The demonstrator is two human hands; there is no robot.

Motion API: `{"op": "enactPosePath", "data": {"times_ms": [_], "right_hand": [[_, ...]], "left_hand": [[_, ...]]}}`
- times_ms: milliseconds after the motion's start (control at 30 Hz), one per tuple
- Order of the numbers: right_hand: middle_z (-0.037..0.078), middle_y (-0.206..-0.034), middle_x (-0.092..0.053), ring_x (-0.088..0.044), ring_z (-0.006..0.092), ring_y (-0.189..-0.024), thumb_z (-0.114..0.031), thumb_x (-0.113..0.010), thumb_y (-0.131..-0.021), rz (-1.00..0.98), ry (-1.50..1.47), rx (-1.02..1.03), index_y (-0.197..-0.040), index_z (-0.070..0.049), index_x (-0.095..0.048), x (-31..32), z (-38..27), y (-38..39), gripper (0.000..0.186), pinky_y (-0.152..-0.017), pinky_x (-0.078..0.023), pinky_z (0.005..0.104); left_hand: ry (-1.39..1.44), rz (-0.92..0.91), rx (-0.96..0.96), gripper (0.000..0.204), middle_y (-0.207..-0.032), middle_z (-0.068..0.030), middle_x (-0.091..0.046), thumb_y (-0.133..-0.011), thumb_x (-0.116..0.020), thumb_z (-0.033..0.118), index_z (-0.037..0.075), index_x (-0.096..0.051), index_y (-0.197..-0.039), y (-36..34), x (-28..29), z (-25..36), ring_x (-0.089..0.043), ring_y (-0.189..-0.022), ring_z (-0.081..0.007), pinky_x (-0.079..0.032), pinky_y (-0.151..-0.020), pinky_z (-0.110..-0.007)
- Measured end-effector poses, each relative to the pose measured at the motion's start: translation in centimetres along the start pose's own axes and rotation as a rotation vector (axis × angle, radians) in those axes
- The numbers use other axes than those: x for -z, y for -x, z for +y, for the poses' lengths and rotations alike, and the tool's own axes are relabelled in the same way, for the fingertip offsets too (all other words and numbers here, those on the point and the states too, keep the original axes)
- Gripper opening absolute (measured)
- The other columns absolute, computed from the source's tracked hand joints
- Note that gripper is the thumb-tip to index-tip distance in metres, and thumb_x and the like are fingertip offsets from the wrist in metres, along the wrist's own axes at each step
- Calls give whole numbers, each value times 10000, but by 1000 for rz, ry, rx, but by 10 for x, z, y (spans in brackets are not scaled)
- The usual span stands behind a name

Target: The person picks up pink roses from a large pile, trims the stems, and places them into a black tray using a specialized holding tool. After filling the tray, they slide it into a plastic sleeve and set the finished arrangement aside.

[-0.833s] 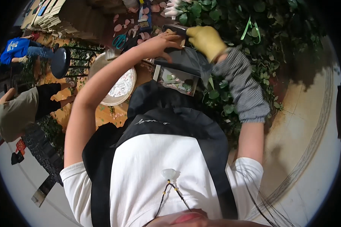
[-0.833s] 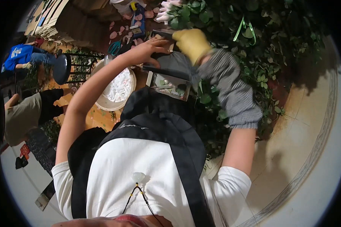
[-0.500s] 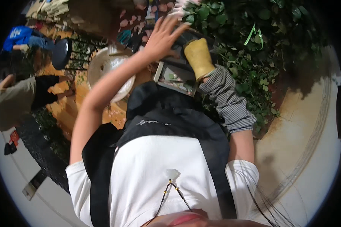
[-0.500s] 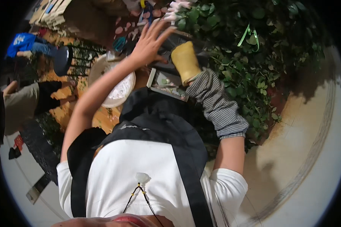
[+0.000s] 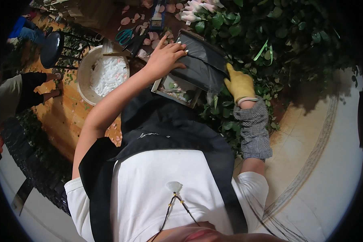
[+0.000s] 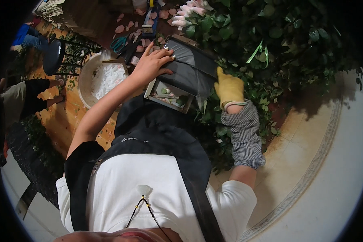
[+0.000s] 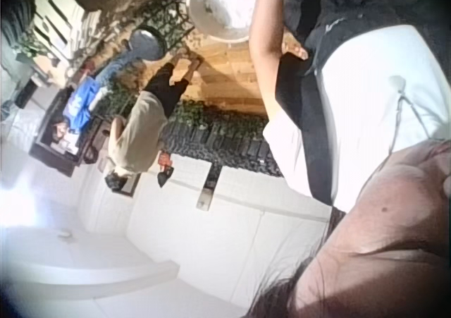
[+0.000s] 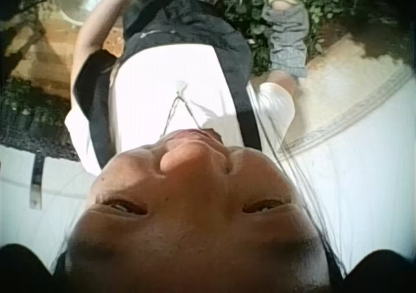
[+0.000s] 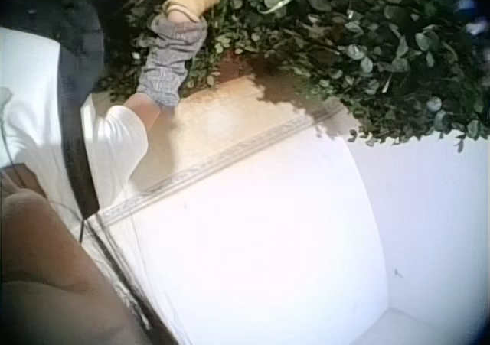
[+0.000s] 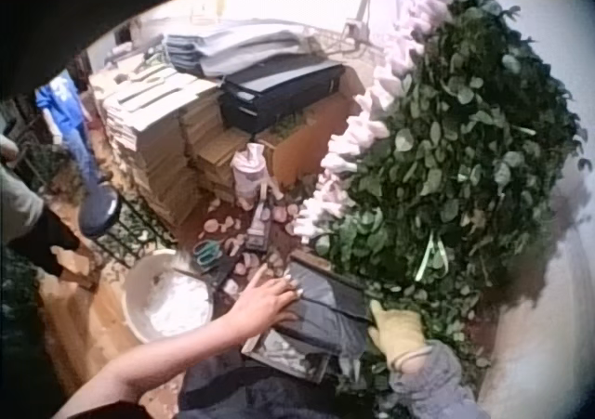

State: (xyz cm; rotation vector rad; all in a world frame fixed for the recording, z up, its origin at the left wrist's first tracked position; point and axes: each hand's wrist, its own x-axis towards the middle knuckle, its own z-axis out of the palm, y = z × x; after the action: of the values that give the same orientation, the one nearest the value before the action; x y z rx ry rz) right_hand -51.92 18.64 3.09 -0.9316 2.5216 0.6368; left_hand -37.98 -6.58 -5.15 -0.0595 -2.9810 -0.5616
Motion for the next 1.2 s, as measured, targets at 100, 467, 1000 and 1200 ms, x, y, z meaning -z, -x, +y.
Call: {"op": "enactPosePath", "data": {"times_ms": [100,467,1000,1200], "right_hand": [[149,-1082,-718,-698,312,-993,-294,-745,-877,409,-223,353,-1409,-128,-542,48,1,-2,593,-859,-562,425],[110,-864,-644,-604,317,-821,-146,-660,-930,351,-862,652,-1378,-119,-625,-14,-59,-61,449,-748,-495,433],[101,-805,-654,-640,304,-756,-300,-864,-734,288,-509,550,-1319,-114,-636,30,-81,-42,655,-681,-511,427],[111,-780,-642,-630,316,-753,-261,-877,-711,293,-493,526,-1300,-78,-640,39,-86,-41,660,-683,-499,427]], "left_hand": [[-31,9,-10,479,-1367,25,-592,-867,-714,461,155,-681,-1234,-3,-6,-9,-514,-1325,-205,-157,-1253,-559],[248,310,89,449,-1353,-87,-576,-884,-779,220,91,-606,-1278,10,-2,7,-493,-1320,-271,-293,-1180,-521],[919,282,532,255,-762,-89,-526,-979,-679,199,-33,-632,-882,16,-40,-16,-499,-711,-204,-418,-673,-351],[419,327,520,248,-1102,-171,-642,-984,-656,217,18,-672,-1132,31,-23,-103,-603,-1033,-356,-487,-887,-418]]}}
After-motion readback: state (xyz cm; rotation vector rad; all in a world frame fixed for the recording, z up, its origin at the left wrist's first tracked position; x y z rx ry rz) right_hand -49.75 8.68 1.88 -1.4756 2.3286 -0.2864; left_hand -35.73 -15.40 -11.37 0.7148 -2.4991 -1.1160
